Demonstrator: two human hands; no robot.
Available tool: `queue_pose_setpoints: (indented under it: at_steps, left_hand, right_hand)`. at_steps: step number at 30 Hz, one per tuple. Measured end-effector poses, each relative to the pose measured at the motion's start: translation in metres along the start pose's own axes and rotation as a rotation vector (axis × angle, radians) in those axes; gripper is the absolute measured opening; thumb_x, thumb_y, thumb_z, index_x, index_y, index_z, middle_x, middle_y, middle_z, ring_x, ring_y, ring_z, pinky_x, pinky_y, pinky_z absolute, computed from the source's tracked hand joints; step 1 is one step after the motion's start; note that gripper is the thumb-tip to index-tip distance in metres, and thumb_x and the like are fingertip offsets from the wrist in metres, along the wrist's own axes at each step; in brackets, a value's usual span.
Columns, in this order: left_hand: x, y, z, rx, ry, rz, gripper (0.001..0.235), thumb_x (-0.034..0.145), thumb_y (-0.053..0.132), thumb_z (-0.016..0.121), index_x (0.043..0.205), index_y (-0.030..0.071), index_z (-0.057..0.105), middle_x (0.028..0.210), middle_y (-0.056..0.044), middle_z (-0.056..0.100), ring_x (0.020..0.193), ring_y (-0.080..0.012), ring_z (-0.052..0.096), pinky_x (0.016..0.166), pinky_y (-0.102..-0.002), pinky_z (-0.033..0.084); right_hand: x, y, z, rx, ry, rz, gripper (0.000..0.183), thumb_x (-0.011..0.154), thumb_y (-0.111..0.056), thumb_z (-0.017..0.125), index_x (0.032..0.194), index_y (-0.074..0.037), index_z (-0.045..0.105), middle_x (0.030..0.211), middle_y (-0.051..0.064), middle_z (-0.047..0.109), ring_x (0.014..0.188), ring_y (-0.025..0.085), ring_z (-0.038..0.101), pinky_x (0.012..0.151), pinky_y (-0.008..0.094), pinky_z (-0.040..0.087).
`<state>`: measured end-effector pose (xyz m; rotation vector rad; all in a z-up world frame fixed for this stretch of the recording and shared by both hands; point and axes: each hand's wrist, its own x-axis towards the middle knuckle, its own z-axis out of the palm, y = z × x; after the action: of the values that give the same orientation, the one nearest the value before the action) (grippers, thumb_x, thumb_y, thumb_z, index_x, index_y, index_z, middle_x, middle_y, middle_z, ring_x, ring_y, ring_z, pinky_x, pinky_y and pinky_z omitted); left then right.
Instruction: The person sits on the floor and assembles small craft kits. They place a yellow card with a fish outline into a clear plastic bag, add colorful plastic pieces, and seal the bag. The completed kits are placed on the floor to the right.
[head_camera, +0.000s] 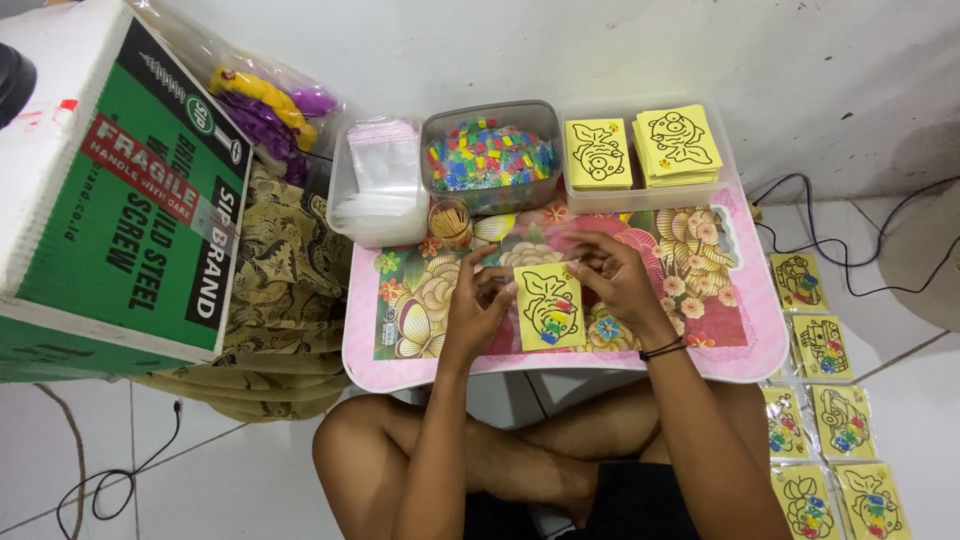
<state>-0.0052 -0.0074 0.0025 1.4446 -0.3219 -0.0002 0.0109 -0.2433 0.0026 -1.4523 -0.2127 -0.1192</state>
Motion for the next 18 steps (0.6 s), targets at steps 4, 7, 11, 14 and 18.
queue_pose_setpoints:
  at_steps: [4,7,11,14,18]
  left_hand:
    - [-0.001,-0.001,0.001,-0.007,-0.006,-0.013,0.062,0.097,0.006,0.065,0.152,0.008,0.035,0.1,-0.012,0.069,0.088,-0.018,0.065,0.083,-0.034,0.053]
    - [-0.001,-0.001,0.001,-0.051,0.015,-0.012,0.062,0.096,0.005,0.066,0.152,0.013,0.04,0.104,-0.011,0.072,0.092,-0.0161,0.067,0.086,-0.033,0.054]
    - [-0.001,-0.002,0.001,-0.058,0.036,-0.002,0.058,0.097,0.005,0.066,0.15,0.012,0.044,0.105,-0.013,0.074,0.091,-0.0168,0.067,0.087,-0.033,0.055]
    - [0.0,-0.001,0.001,-0.035,0.054,-0.011,0.052,0.097,0.009,0.067,0.146,0.01,0.048,0.104,-0.014,0.074,0.086,-0.0169,0.067,0.081,-0.032,0.055]
    - [0.003,-0.007,0.0,0.176,0.099,0.007,0.04,0.096,0.018,0.072,0.134,0.01,0.061,0.117,-0.012,0.068,0.099,-0.0219,0.065,0.084,-0.036,0.054]
  right_hand:
    - [-0.005,-0.015,0.005,-0.042,-0.005,0.04,0.033,0.089,-0.003,0.074,0.122,-0.002,0.072,0.099,0.016,0.073,0.081,0.012,0.069,0.069,0.027,0.059]
    - [-0.006,-0.021,0.008,-0.106,-0.002,-0.04,0.024,0.088,-0.005,0.077,0.11,0.002,0.077,0.094,0.013,0.072,0.08,0.009,0.06,0.07,0.026,0.055]
    - [-0.004,-0.019,0.007,-0.215,-0.019,-0.131,0.017,0.085,-0.01,0.083,0.098,0.0,0.08,0.079,0.01,0.062,0.075,0.012,0.053,0.068,0.029,0.048]
    - [-0.003,-0.014,0.006,-0.244,-0.014,-0.141,0.013,0.085,-0.012,0.083,0.091,-0.001,0.08,0.077,0.008,0.059,0.074,0.012,0.052,0.069,0.029,0.046]
    - [-0.004,-0.007,0.002,-0.197,0.001,-0.105,0.012,0.091,-0.011,0.077,0.085,0.0,0.077,0.077,0.007,0.059,0.076,0.01,0.05,0.069,0.027,0.044]
